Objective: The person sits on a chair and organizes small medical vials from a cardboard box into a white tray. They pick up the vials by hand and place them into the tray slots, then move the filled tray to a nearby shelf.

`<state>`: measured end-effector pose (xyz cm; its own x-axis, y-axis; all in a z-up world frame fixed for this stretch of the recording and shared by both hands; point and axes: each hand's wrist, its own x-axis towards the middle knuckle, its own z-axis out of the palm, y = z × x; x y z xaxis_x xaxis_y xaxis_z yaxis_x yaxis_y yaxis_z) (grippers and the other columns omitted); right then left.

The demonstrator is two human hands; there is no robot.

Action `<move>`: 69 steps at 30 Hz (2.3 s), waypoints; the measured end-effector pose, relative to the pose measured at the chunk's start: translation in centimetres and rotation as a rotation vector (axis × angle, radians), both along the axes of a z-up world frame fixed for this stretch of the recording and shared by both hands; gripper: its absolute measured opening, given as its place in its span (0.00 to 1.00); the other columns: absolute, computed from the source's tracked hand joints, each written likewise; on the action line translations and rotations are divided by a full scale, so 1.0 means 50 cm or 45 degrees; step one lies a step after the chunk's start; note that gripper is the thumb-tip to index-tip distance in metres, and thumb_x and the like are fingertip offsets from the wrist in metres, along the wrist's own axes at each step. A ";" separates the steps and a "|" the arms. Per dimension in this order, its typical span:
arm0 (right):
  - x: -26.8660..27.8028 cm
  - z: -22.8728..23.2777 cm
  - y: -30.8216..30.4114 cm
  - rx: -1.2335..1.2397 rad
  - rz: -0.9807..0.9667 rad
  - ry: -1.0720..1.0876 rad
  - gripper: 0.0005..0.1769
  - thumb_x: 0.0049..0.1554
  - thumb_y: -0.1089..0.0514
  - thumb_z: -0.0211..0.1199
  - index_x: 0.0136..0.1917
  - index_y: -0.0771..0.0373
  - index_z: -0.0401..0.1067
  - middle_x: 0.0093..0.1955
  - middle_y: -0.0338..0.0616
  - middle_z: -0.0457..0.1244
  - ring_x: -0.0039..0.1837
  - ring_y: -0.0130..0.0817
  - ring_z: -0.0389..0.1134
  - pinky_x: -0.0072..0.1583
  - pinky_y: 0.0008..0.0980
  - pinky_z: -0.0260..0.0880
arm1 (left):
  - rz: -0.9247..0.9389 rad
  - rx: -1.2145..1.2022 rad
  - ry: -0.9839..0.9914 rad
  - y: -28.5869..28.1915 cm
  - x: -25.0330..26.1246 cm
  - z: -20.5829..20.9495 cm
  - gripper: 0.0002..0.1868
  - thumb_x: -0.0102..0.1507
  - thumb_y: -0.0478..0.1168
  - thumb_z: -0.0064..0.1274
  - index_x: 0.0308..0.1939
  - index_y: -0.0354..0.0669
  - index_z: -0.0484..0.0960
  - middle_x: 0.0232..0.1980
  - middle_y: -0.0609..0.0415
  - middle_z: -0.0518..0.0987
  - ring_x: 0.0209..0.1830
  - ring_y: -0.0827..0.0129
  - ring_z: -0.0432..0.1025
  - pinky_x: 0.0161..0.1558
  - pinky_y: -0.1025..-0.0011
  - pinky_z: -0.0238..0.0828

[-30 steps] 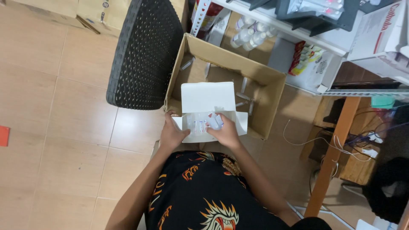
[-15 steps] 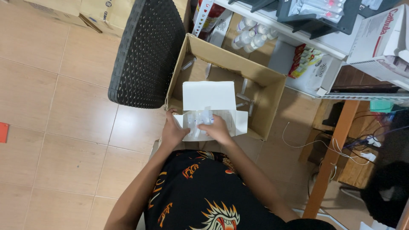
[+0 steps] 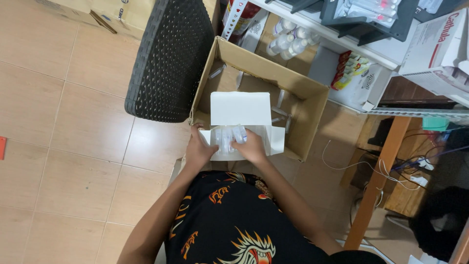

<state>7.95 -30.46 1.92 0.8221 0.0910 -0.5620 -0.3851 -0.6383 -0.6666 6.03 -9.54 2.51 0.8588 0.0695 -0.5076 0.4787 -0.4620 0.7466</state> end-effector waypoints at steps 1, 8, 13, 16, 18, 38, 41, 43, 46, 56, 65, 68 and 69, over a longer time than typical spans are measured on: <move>0.001 0.009 0.008 0.000 0.001 0.001 0.17 0.49 0.55 0.71 0.50 0.64 0.76 0.42 0.43 0.73 0.42 0.33 0.74 0.48 0.34 0.74 | 0.001 0.000 0.001 -0.001 -0.001 -0.005 0.53 0.47 0.37 0.72 0.69 0.42 0.54 0.62 0.33 0.73 0.57 0.40 0.74 0.57 0.57 0.73; 0.020 0.047 0.030 -0.285 0.197 -0.033 0.29 0.47 0.49 0.73 0.58 0.68 0.74 0.45 0.54 0.72 0.47 0.45 0.75 0.52 0.39 0.74 | -0.020 0.018 -0.050 0.000 -0.007 -0.028 0.53 0.47 0.39 0.74 0.68 0.41 0.54 0.60 0.31 0.74 0.58 0.39 0.73 0.59 0.57 0.71; 0.017 0.022 -0.004 -0.262 0.366 0.036 0.38 0.48 0.48 0.73 0.66 0.70 0.69 0.49 0.55 0.72 0.49 0.45 0.75 0.55 0.39 0.74 | -0.038 0.033 -0.025 0.000 -0.006 -0.029 0.53 0.44 0.36 0.74 0.67 0.41 0.55 0.61 0.29 0.73 0.59 0.38 0.72 0.58 0.57 0.71; 0.002 -0.011 -0.033 -0.084 0.300 -0.045 0.38 0.52 0.48 0.74 0.67 0.72 0.67 0.55 0.56 0.69 0.52 0.44 0.73 0.56 0.41 0.73 | -0.064 0.015 0.087 -0.001 -0.005 -0.029 0.56 0.45 0.37 0.74 0.70 0.41 0.53 0.60 0.29 0.73 0.58 0.40 0.73 0.61 0.59 0.73; -0.002 0.008 -0.040 0.016 0.188 -0.036 0.33 0.54 0.48 0.72 0.64 0.71 0.69 0.56 0.55 0.70 0.53 0.42 0.73 0.56 0.41 0.73 | -0.038 -0.046 -0.120 0.001 -0.009 -0.039 0.54 0.45 0.38 0.74 0.67 0.39 0.54 0.60 0.31 0.73 0.59 0.41 0.73 0.61 0.58 0.71; 0.003 0.079 -0.008 -0.382 0.160 0.383 0.28 0.64 0.52 0.55 0.74 0.66 0.58 0.53 0.56 0.69 0.46 0.43 0.71 0.49 0.41 0.74 | -0.012 -0.094 -0.094 0.008 -0.007 -0.038 0.44 0.52 0.39 0.70 0.65 0.40 0.59 0.62 0.33 0.74 0.59 0.43 0.73 0.59 0.56 0.70; -0.015 0.010 -0.042 -0.290 0.046 0.160 0.28 0.63 0.52 0.57 0.70 0.70 0.59 0.56 0.58 0.66 0.47 0.41 0.70 0.51 0.41 0.73 | -0.016 -0.100 -0.127 0.009 -0.009 -0.050 0.44 0.52 0.39 0.70 0.64 0.40 0.59 0.61 0.33 0.74 0.58 0.43 0.74 0.58 0.56 0.70; -0.018 0.006 -0.046 -0.276 0.024 0.016 0.26 0.63 0.50 0.59 0.65 0.71 0.63 0.58 0.58 0.64 0.47 0.41 0.70 0.51 0.41 0.73 | -0.012 -0.103 -0.164 0.008 -0.012 -0.058 0.43 0.51 0.39 0.70 0.63 0.39 0.59 0.60 0.33 0.74 0.58 0.42 0.74 0.57 0.56 0.70; -0.013 0.030 -0.034 -0.404 0.145 -0.119 0.22 0.62 0.46 0.61 0.54 0.69 0.75 0.55 0.57 0.65 0.50 0.44 0.69 0.53 0.46 0.71 | -0.031 -0.072 -0.199 0.007 -0.014 -0.061 0.43 0.52 0.40 0.70 0.64 0.38 0.59 0.57 0.32 0.75 0.57 0.41 0.73 0.57 0.56 0.70; 0.005 0.078 -0.026 -0.330 0.083 0.016 0.23 0.59 0.44 0.62 0.56 0.65 0.73 0.41 0.47 0.70 0.42 0.40 0.73 0.49 0.41 0.72 | -0.018 -0.106 -0.242 0.009 -0.016 -0.063 0.42 0.55 0.41 0.68 0.65 0.39 0.56 0.56 0.28 0.76 0.55 0.39 0.75 0.57 0.55 0.71; 0.006 0.054 -0.027 -0.431 0.133 -0.056 0.28 0.57 0.50 0.67 0.65 0.67 0.68 0.52 0.54 0.69 0.50 0.44 0.72 0.53 0.42 0.72 | 0.001 -0.119 -0.016 0.010 -0.001 -0.018 0.45 0.56 0.42 0.67 0.68 0.41 0.54 0.50 0.28 0.79 0.49 0.41 0.78 0.55 0.57 0.75; 0.007 0.068 -0.023 -0.441 0.165 -0.094 0.28 0.58 0.53 0.64 0.70 0.62 0.65 0.54 0.53 0.68 0.51 0.46 0.72 0.53 0.44 0.71 | -0.013 -0.108 -0.038 0.011 -0.007 -0.036 0.44 0.56 0.42 0.67 0.68 0.41 0.55 0.51 0.28 0.79 0.49 0.41 0.78 0.55 0.57 0.75; 0.008 0.073 -0.022 -0.458 0.200 -0.109 0.28 0.59 0.55 0.62 0.71 0.60 0.64 0.55 0.53 0.67 0.51 0.47 0.71 0.53 0.45 0.71 | -0.017 -0.110 -0.136 0.012 -0.010 -0.049 0.44 0.56 0.41 0.68 0.67 0.40 0.55 0.53 0.28 0.77 0.50 0.40 0.77 0.55 0.56 0.73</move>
